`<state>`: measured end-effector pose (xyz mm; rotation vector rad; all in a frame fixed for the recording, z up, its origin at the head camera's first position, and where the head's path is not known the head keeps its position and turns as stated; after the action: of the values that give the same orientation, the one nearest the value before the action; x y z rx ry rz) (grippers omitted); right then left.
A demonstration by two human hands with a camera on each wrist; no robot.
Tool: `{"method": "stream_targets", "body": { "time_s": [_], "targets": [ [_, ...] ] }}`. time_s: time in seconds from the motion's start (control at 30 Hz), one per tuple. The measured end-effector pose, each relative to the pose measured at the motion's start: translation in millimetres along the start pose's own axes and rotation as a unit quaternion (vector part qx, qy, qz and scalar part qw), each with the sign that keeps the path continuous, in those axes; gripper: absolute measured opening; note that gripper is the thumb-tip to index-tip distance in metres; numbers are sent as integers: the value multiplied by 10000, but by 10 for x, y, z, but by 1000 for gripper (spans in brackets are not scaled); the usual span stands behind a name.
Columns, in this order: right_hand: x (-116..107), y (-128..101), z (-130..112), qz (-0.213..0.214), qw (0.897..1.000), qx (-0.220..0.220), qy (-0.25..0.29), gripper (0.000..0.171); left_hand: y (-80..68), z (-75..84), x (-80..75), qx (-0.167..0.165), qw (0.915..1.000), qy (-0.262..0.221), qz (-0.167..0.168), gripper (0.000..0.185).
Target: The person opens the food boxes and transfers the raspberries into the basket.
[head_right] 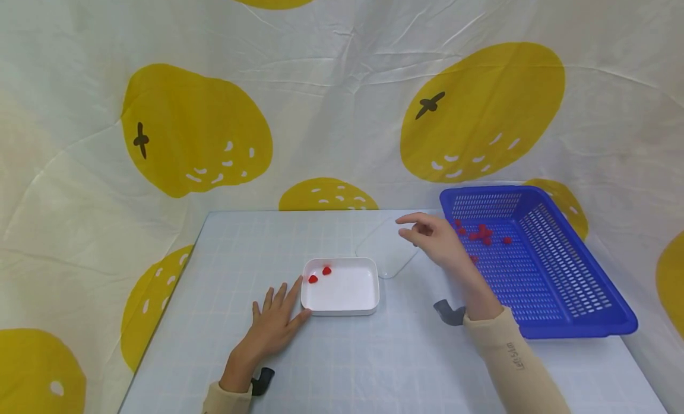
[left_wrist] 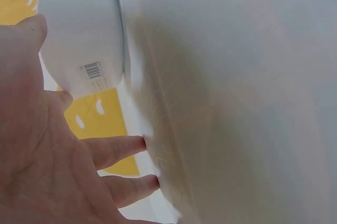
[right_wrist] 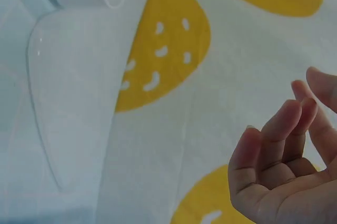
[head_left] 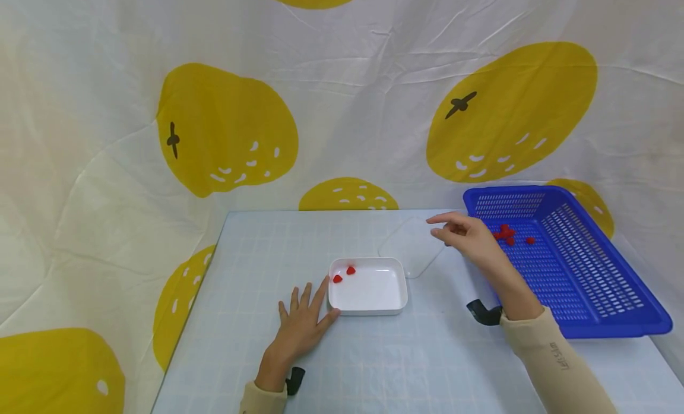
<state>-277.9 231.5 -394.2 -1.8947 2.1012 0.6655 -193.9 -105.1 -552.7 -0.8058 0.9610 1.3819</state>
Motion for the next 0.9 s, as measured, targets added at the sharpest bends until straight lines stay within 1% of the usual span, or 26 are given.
{"method": "stream_targets", "body": {
  "time_s": [0.13, 0.27, 0.5, 0.7, 0.9],
  "targets": [
    [264, -18, -63, -221, 9995, -96, 189, 33, -4, 4, -4, 8, 10000, -3, 2, 83],
    [530, -39, -84, -425, 9980, -40, 467, 31, -4, 2, -4, 20, 10000, -6, 16, 83],
    [987, -94, -105, -625, 9956, 25, 693, 29, 3, -4, 15, -10, 10000, 2, 8, 82],
    [1379, -152, -56, -763, 9923, -9, 974, 26, 6, 3, 7, 9, 10000, 24, 17, 82],
    [1733, -214, 39, -954, 9895, 147, 1072, 25, 11, 8, -6, 53, 10000, -2, 1, 82]
  ]
}}
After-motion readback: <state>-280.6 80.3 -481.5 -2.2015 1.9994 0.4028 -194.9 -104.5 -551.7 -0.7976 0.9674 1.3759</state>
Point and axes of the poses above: each hand's wrist, its own y-axis towards the middle knuckle, its own x-axis out of the palm, z = x × y, the point moved 10 cm from there along y, towards the middle knuckle, and after that the axes turned 14 degrees about z, right-handed, at the moved point
